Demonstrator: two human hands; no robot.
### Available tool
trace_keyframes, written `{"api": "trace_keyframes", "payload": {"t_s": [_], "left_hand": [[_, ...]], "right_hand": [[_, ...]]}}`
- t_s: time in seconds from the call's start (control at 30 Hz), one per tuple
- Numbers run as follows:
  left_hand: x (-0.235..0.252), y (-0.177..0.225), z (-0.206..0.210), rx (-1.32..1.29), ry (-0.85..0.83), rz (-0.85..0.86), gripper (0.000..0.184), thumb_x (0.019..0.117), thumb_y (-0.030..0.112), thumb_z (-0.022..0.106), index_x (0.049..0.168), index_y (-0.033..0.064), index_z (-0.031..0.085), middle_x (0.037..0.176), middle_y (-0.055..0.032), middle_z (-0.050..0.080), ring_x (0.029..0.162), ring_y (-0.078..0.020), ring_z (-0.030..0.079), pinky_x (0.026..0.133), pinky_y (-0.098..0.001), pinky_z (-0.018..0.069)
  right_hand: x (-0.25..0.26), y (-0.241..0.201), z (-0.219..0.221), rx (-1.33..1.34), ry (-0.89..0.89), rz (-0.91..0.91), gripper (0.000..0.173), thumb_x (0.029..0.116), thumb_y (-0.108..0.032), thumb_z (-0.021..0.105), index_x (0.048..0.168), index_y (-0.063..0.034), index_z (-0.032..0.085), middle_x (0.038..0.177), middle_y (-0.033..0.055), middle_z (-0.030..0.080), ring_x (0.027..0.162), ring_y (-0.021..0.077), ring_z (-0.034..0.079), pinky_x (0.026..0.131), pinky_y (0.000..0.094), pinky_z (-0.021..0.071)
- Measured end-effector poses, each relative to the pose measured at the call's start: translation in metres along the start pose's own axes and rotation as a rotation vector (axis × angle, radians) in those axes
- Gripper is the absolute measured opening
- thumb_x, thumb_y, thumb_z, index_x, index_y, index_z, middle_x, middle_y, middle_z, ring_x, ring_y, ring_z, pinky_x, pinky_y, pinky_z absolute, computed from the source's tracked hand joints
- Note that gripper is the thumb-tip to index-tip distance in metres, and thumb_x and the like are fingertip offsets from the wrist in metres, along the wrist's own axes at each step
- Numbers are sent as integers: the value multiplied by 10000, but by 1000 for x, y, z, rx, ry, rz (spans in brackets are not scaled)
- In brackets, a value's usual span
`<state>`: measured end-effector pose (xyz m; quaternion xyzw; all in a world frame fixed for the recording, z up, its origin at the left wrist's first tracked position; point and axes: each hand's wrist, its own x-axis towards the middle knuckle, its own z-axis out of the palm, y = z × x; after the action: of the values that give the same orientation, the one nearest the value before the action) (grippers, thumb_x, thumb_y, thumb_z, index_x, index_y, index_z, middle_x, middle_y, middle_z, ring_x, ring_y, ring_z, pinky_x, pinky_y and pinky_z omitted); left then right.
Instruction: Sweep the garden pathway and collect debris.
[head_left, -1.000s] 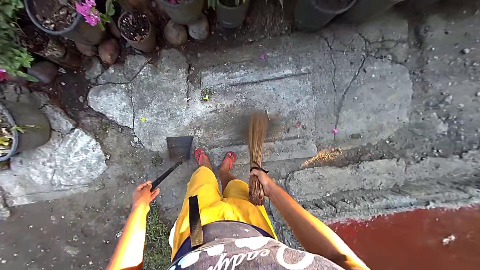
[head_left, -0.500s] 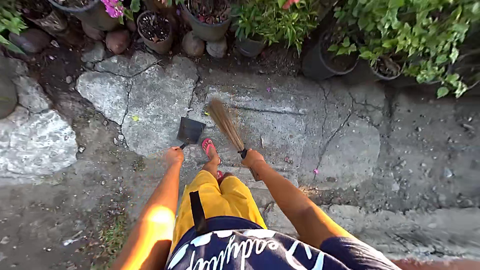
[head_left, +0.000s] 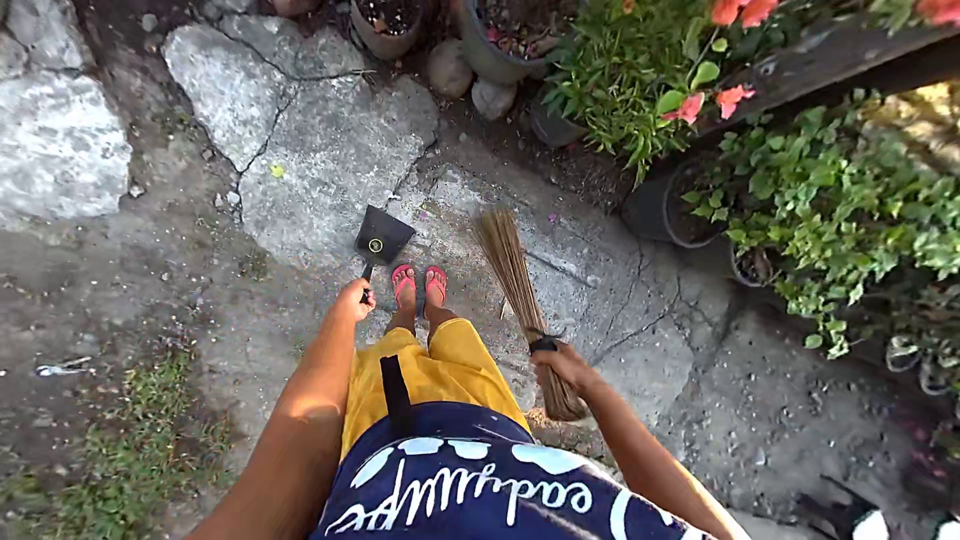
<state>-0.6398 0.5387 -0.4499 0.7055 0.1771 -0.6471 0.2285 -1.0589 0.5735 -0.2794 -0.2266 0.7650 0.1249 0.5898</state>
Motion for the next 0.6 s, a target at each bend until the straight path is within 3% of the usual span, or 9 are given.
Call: {"api": "trace_keyframes", "payload": {"t_s": [0.03, 0.1, 0.17, 0.27, 0.37, 0.47, 0.53, 0.6], "left_hand": [[-7, -2, -10, -25, 7, 8, 74, 994, 114, 471, 1064, 111, 495, 733, -9, 464, 479, -66, 423, 431, -183, 393], [-22, -6, -32, -81, 18, 6, 64, 1003, 124, 472, 1058, 107, 501, 752, -15, 492, 486, -61, 446, 434, -172, 406], [-39, -16, -51, -128, 34, 4, 47, 1010, 122, 463, 1040, 111, 498, 754, -14, 506, 483, -56, 452, 432, -163, 406], [-62, -28, -65, -156, 23, 11, 63, 1025, 119, 427, 1049, 112, 485, 773, -10, 528, 500, -41, 457, 438, -157, 399], [-85, -40, -80, -208, 66, 12, 77, 1030, 117, 405, 1015, 104, 479, 752, -9, 532, 484, -33, 451, 425, -148, 390], [-107, -56, -99, -294, 118, 7, 102, 1022, 125, 398, 963, 108, 479, 707, -6, 532, 464, -27, 451, 413, -141, 387], [-116, -64, -110, -356, 128, 19, 123, 1023, 136, 387, 953, 108, 484, 698, -2, 527, 465, -29, 455, 415, -142, 394], [-125, -74, -120, -403, 140, 23, 136, 1025, 150, 376, 949, 109, 482, 697, -1, 527, 466, -30, 467, 418, -141, 406]], "right_hand": [[3, -20, 11, 189, -63, -16, 351, 958, -171, 614, 1271, -31, 541, 886, 130, 657, 719, 230, 671, 675, 420, 599], [16, -62, 43, 478, -235, -33, 193, 1019, -206, 478, 1131, -59, 534, 766, 67, 616, 637, 171, 631, 607, 352, 575], [33, -105, 76, 611, -419, -61, 201, 1047, -235, 422, 1052, -71, 539, 736, 47, 604, 622, 152, 618, 598, 328, 567], [74, -160, 105, 640, -658, -167, 245, 1035, -288, 407, 1058, -87, 543, 761, 46, 615, 632, 151, 618, 596, 323, 563], [113, -187, 122, 828, -854, -103, 324, 1043, -349, 415, 975, -69, 564, 743, 73, 627, 612, 170, 644, 571, 318, 585], [125, -187, 140, 1027, -755, -24, 304, 1002, -393, 489, 1025, -96, 548, 762, 66, 621, 620, 173, 641, 575, 329, 579], [89, -206, 153, 1055, -527, 6, 296, 986, -369, 516, 1069, -86, 545, 783, 92, 634, 620, 203, 636, 550, 383, 561], [37, -227, 168, 1008, -501, 22, 260, 966, -321, 531, 1110, -105, 527, 836, 95, 620, 669, 211, 615, 575, 417, 537]]}}
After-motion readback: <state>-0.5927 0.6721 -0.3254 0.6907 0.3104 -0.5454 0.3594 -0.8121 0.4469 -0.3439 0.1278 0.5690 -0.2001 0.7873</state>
